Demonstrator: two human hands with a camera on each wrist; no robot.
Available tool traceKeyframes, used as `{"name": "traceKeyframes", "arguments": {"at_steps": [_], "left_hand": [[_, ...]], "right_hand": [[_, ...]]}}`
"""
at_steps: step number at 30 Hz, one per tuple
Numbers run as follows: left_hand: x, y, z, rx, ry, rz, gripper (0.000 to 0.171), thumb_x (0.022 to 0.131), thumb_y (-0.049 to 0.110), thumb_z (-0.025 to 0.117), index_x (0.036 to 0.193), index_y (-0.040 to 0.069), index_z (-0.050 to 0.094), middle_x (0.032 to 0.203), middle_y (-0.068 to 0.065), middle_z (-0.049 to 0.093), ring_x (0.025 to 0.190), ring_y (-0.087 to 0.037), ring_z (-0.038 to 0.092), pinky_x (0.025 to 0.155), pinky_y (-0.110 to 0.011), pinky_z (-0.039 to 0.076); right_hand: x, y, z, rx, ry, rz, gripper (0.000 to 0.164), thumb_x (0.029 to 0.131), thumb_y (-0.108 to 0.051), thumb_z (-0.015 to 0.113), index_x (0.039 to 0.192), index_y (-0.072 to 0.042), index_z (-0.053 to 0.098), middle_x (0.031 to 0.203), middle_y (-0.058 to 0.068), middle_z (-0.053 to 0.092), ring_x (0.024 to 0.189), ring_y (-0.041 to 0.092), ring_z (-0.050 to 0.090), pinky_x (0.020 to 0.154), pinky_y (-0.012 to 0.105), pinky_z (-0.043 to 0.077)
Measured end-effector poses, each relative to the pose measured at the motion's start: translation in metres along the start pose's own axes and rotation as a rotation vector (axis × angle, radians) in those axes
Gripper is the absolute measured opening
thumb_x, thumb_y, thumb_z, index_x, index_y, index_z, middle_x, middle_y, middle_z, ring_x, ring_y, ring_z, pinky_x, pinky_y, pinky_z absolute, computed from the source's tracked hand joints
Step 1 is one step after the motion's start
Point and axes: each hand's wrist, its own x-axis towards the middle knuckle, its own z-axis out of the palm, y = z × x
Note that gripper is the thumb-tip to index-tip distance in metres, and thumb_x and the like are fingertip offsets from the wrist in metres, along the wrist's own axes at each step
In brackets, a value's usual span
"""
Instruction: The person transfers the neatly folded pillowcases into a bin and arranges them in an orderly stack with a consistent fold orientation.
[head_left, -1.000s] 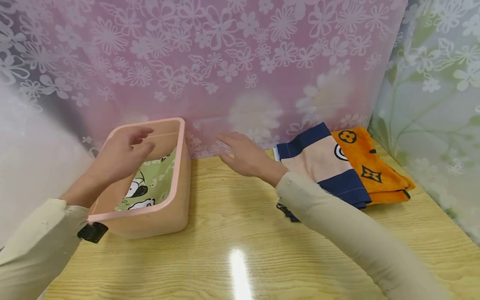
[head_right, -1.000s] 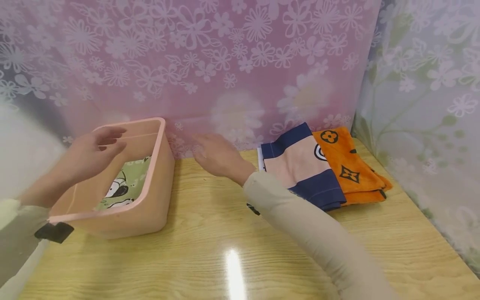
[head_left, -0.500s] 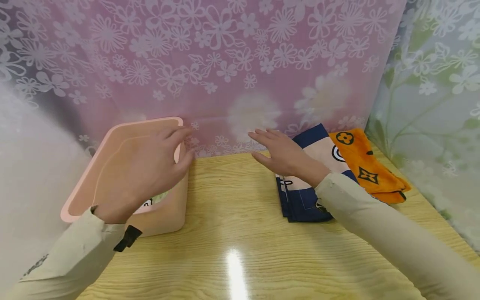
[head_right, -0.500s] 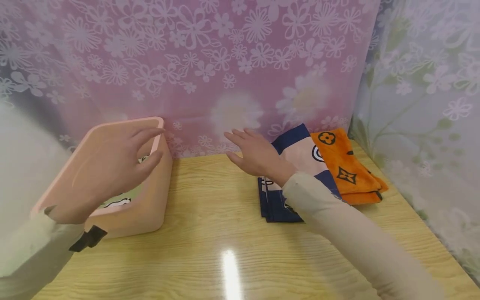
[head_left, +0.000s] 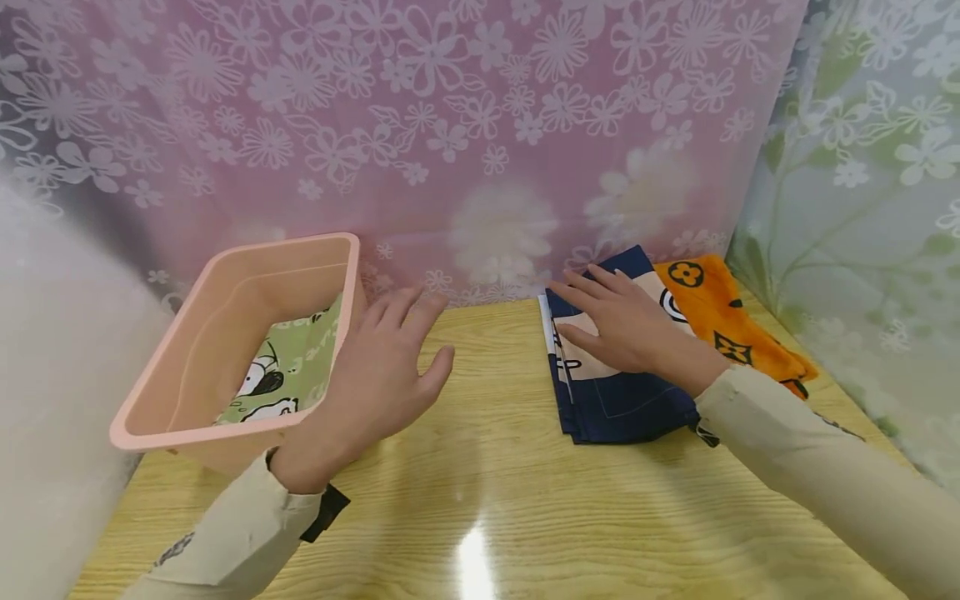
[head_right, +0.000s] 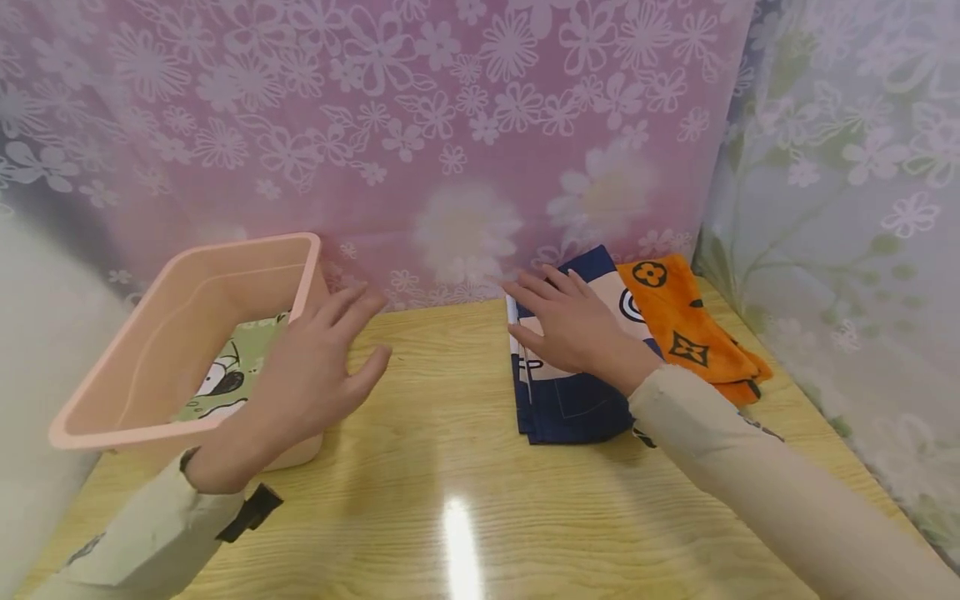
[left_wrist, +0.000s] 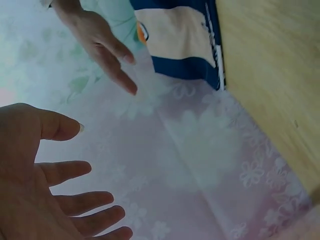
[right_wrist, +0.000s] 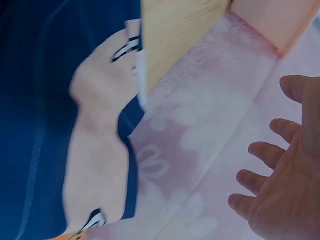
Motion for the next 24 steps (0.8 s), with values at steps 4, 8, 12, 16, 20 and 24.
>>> {"name": "traceKeyframes", "arguments": {"at_steps": [4, 8, 12, 16, 20, 24], "left_hand": [[-0.004, 0.002, 0.019, 0.016, -0.066, -0.040, 0.047, 0.092, 0.032, 0.057, 0.134, 0.011, 0.053, 0.140, -0.015, 0.043, 0.122, -0.037, 0.044, 0.095, -0.053, 0.039], [-0.006, 0.005, 0.037, 0.019, -0.143, -0.077, 0.049, 0.094, 0.037, 0.054, 0.138, 0.015, 0.050, 0.145, -0.015, 0.038, 0.127, -0.036, 0.041, 0.100, -0.052, 0.036], [-0.007, 0.005, 0.054, 0.030, -0.153, -0.075, 0.052, 0.094, 0.043, 0.055, 0.139, 0.017, 0.050, 0.146, -0.018, 0.037, 0.132, -0.037, 0.035, 0.104, -0.053, 0.030], [-0.009, 0.003, 0.068, 0.077, -0.194, -0.077, 0.059, 0.093, 0.051, 0.053, 0.142, 0.020, 0.046, 0.149, -0.018, 0.033, 0.134, -0.037, 0.031, 0.106, -0.054, 0.027], [-0.008, 0.001, 0.079, 0.102, -0.237, -0.073, 0.065, 0.092, 0.058, 0.049, 0.145, 0.022, 0.043, 0.151, -0.017, 0.029, 0.135, -0.038, 0.028, 0.106, -0.054, 0.025], [-0.008, -0.004, 0.088, 0.121, -0.236, -0.064, 0.065, 0.092, 0.059, 0.047, 0.145, 0.021, 0.043, 0.151, -0.016, 0.030, 0.136, -0.038, 0.027, 0.107, -0.055, 0.024]], "right_hand": [[-0.010, 0.012, 0.004, -0.025, -0.012, 0.041, 0.064, 0.098, -0.045, 0.048, 0.152, -0.017, 0.027, 0.154, 0.013, 0.025, 0.140, 0.039, 0.016, 0.111, 0.057, 0.010], [-0.020, 0.024, 0.008, -0.014, -0.006, 0.072, 0.063, 0.098, -0.045, 0.048, 0.152, -0.017, 0.028, 0.154, 0.014, 0.026, 0.140, 0.040, 0.014, 0.111, 0.056, 0.006], [-0.029, 0.036, 0.011, -0.012, 0.012, 0.074, 0.062, 0.098, -0.044, 0.049, 0.150, -0.015, 0.031, 0.152, 0.017, 0.028, 0.140, 0.041, 0.015, 0.113, 0.053, 0.004], [-0.037, 0.046, 0.013, -0.012, 0.010, 0.063, 0.061, 0.099, -0.043, 0.047, 0.150, -0.011, 0.032, 0.151, 0.020, 0.027, 0.140, 0.041, 0.016, 0.113, 0.051, 0.005], [-0.043, 0.058, 0.017, -0.035, 0.003, 0.068, 0.061, 0.100, -0.042, 0.046, 0.149, -0.008, 0.033, 0.151, 0.021, 0.029, 0.139, 0.040, 0.020, 0.113, 0.050, 0.007], [-0.046, 0.067, 0.020, -0.062, 0.001, 0.067, 0.062, 0.099, -0.040, 0.048, 0.149, -0.006, 0.032, 0.148, 0.024, 0.032, 0.138, 0.040, 0.024, 0.113, 0.050, 0.010]]}}
